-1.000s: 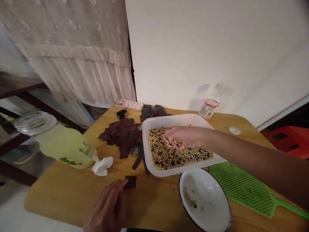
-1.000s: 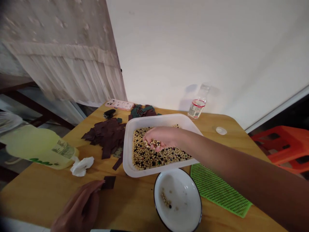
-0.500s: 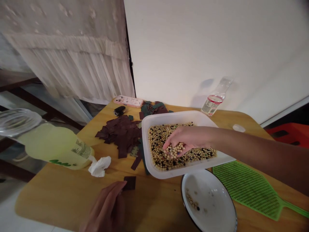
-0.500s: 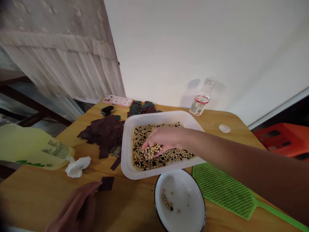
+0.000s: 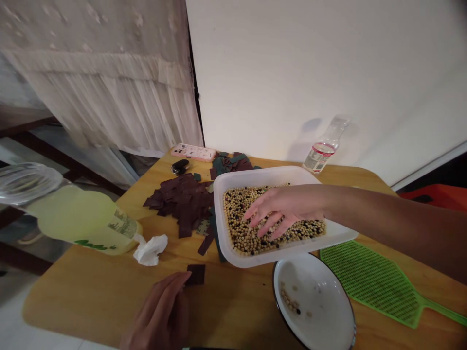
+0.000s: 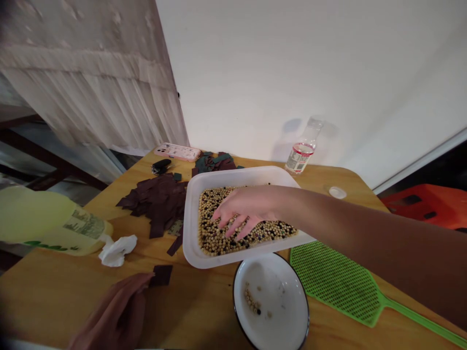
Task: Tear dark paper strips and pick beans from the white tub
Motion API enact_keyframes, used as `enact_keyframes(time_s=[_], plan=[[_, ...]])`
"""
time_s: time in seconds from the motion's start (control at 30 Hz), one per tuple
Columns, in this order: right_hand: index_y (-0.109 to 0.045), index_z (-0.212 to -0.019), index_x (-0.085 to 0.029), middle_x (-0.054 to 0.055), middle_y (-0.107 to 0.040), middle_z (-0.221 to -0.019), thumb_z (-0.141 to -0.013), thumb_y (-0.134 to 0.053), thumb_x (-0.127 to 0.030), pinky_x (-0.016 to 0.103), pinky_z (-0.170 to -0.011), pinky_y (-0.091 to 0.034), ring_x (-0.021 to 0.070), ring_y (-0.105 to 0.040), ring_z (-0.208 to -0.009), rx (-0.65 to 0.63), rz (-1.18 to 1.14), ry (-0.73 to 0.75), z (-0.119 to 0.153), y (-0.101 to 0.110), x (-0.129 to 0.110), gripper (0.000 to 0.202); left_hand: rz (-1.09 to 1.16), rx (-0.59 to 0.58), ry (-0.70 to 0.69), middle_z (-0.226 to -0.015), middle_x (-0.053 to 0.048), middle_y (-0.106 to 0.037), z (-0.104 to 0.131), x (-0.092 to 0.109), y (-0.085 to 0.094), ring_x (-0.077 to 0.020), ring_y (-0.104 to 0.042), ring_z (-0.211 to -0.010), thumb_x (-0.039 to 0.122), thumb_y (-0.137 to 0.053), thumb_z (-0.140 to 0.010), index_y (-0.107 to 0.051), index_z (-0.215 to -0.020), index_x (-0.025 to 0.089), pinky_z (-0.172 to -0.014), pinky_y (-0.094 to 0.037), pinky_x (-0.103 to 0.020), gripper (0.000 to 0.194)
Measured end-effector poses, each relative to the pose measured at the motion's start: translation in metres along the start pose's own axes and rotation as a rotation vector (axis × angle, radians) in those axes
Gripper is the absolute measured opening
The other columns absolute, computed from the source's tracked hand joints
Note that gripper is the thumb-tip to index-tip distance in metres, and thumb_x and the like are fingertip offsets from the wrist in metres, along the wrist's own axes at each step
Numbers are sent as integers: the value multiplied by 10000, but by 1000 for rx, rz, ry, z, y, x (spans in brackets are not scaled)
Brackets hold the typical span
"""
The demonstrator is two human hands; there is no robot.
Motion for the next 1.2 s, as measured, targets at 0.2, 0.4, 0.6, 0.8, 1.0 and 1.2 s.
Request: enact_keyframes(time_s=[0.2, 0.4, 0.6, 0.8, 1.0, 1.2], plan=[[-630, -1113, -223, 72, -679, -1092, -806, -534, -280, 301, -685, -554, 207, -679, -882, 159, 672, 159, -2, 1, -16, 327, 7, -4, 2, -943, -63, -665, 0, 0, 1, -145, -633, -829, 133, -505, -861, -601, -1055, 151, -839, -437, -252, 216], [-637, -1125, -146, 157, -651, -1093, -762, -606, -300, 389, -798, -459, 311, -615, -965, 305, 988, 335, -17, -19, -15, 395, 6, 7, -14, -930, -73, -662, -1, 1, 0, -146, -632, -827, 153, -492, -873, -611, -1023, 133, -831, -435, -250, 192], [-691, -1000, -178, 89, -709, -889, -742, -628, -220, 286, -651, -430, 240, -646, -815, 324, 981, 394, -24, -27, -11, 269, -17, 22, -15, -923, -61, -667, -1, 1, 1, -142, -632, -820, 143, -485, -874, -608, -1030, 147, -814, -446, -240, 200], [-704, -946, -183, 37, -732, -761, -710, -662, -150, 252, -592, -427, 177, -657, -671, 343, 805, 459, -23, -15, -6, 242, -25, 58, -10, -923, -69, -674, -1, 0, 3, -143, -653, -799, 184, -463, -892, -608, -1023, 148, -805, -465, -241, 198], [-651, -1034, -168, 38, -739, -772, -781, -568, -135, 250, -604, -500, 146, -685, -637, 432, 536, 567, -8, 3, 1, 268, 11, 101, -27, -918, -69, -680, 3, -2, 11, -151, -668, -812, 170, -500, -872, -595, -1024, 165, -815, -500, -234, 179], [-663, -922, -175, 41, -733, -759, -740, -629, -204, 298, -700, -524, 171, -689, -720, 613, 375, 641, 16, 27, 15, 187, 29, 128, -82, -942, -70, -691, -41, -1, 25, -166, -667, -853, 204, -517, -856, -576, -1071, 190, -808, -511, -237, 223]])
Point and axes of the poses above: each hand's wrist, its own z-axis away from the middle knuckle, its own y-axis out of the back of the hand, x = y × z, the point moved 9 cm from there along -z, towards the middle knuckle
